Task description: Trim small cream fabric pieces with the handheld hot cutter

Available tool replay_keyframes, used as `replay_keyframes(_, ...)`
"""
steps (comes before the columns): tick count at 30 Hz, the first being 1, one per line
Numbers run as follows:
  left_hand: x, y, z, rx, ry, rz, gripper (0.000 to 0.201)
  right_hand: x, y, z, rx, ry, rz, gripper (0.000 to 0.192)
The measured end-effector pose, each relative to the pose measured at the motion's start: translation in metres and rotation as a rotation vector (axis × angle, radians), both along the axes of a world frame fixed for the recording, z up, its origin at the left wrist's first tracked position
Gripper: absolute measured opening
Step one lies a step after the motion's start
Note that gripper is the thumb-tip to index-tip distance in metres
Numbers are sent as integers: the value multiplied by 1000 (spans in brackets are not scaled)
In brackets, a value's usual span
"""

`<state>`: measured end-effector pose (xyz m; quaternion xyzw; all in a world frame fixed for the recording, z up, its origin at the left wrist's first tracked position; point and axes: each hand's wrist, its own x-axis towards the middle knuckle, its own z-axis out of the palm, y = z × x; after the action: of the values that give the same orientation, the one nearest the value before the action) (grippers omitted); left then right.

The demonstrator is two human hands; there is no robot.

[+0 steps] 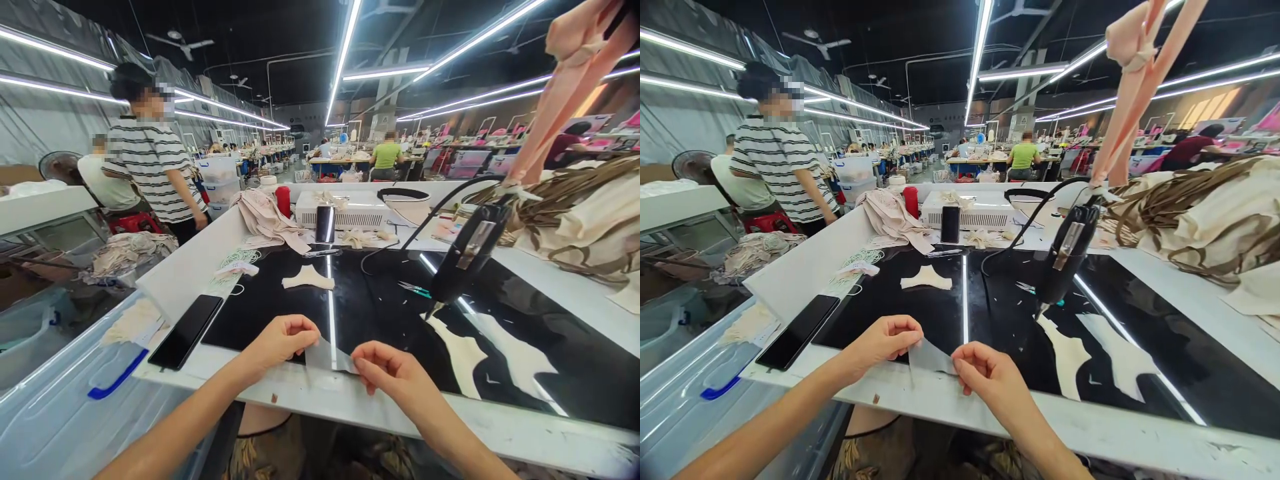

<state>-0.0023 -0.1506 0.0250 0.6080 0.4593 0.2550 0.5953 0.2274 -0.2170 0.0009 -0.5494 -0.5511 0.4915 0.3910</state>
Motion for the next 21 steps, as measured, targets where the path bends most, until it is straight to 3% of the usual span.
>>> replay_keyframes(11, -10, 7, 1, 38, 41, -13, 22, -15, 4, -2, 55, 41, 87, 26)
replay_keyframes(15, -2, 1, 3, 82, -115, -88, 19, -13, 2, 3, 82, 117, 172, 33)
replay_keyframes(19, 10, -6, 8, 71, -292, -222, 16, -11, 2, 3, 220, 93, 71, 36)
replay_keyframes(21, 16, -7, 10, 58, -343, -263, 17, -11, 4, -1, 248, 108, 105, 34)
